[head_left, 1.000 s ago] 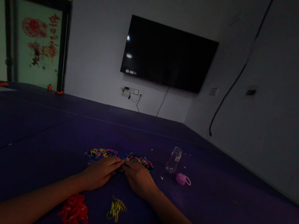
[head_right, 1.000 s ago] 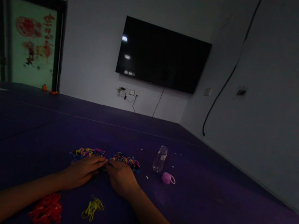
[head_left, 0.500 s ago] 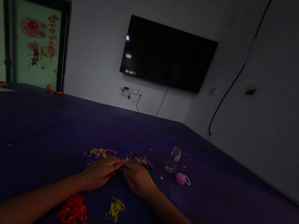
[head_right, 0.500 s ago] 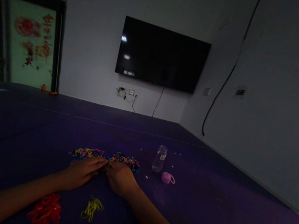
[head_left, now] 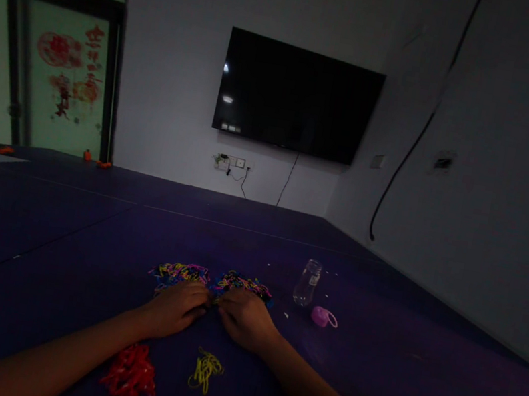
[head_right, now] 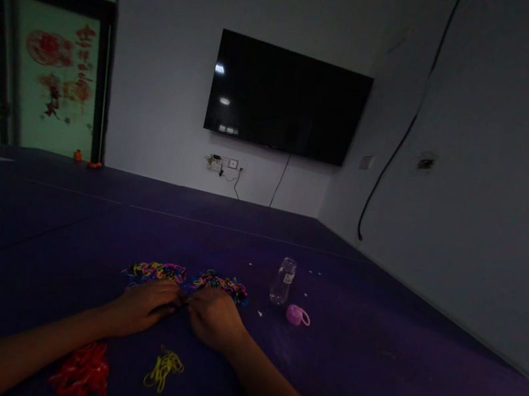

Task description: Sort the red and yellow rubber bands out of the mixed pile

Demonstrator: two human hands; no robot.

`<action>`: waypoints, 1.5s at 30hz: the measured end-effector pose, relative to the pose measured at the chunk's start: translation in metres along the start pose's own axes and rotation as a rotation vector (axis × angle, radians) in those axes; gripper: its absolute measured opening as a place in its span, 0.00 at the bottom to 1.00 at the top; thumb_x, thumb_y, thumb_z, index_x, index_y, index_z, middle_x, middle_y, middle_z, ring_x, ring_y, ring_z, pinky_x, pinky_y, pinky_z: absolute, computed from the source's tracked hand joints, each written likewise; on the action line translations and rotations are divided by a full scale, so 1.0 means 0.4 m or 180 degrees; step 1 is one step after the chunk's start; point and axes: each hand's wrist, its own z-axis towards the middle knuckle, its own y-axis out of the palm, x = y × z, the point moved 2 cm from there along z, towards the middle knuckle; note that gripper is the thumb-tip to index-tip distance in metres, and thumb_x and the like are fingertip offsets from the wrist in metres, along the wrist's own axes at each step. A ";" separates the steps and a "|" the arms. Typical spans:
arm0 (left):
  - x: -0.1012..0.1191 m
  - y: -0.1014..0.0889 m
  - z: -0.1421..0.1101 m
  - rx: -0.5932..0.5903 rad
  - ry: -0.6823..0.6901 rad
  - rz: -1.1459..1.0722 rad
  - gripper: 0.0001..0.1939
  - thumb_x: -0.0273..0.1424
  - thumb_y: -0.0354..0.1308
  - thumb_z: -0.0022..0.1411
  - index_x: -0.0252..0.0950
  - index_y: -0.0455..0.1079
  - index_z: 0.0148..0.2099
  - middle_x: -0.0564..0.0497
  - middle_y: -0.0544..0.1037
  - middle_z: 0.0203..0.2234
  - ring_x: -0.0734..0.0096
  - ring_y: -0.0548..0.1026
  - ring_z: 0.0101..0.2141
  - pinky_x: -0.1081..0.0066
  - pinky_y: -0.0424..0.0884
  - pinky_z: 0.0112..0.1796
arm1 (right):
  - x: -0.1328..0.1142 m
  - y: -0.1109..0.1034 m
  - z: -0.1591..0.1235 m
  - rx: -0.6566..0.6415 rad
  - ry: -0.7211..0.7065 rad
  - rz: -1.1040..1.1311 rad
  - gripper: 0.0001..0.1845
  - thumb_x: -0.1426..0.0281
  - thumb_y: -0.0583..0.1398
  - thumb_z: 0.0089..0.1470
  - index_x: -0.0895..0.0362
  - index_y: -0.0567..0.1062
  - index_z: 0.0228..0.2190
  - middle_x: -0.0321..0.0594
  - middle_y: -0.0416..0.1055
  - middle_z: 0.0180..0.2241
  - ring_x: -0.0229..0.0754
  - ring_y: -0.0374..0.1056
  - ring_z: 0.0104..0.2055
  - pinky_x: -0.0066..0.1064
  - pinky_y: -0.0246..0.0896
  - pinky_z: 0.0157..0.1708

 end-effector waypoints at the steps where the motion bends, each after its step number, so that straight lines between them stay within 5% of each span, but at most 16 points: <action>1: 0.000 -0.001 0.001 -0.0014 0.0036 -0.0017 0.09 0.23 0.50 0.61 0.37 0.68 0.42 0.48 0.75 0.38 0.63 0.71 0.42 0.62 0.67 0.45 | 0.000 0.000 0.000 -0.0002 -0.0011 -0.0002 0.11 0.76 0.52 0.57 0.58 0.74 0.33 0.41 0.74 0.33 0.41 0.68 0.37 0.30 0.61 0.40; 12: -0.002 -0.001 0.007 -0.0225 0.0064 0.0014 0.13 0.23 0.51 0.61 0.37 0.69 0.47 0.47 0.74 0.41 0.62 0.70 0.44 0.62 0.66 0.46 | 0.003 0.003 0.000 -0.0120 -0.0004 0.0120 0.13 0.75 0.51 0.58 0.57 0.74 0.38 0.42 0.75 0.38 0.40 0.69 0.41 0.30 0.61 0.42; 45: -0.009 0.009 0.001 0.0002 -0.0064 0.0010 0.19 0.22 0.49 0.61 0.38 0.64 0.54 0.46 0.71 0.48 0.62 0.69 0.48 0.61 0.65 0.48 | 0.011 0.018 -0.006 0.0131 -0.0073 -0.0019 0.13 0.74 0.52 0.58 0.58 0.73 0.42 0.45 0.73 0.44 0.42 0.70 0.44 0.31 0.64 0.44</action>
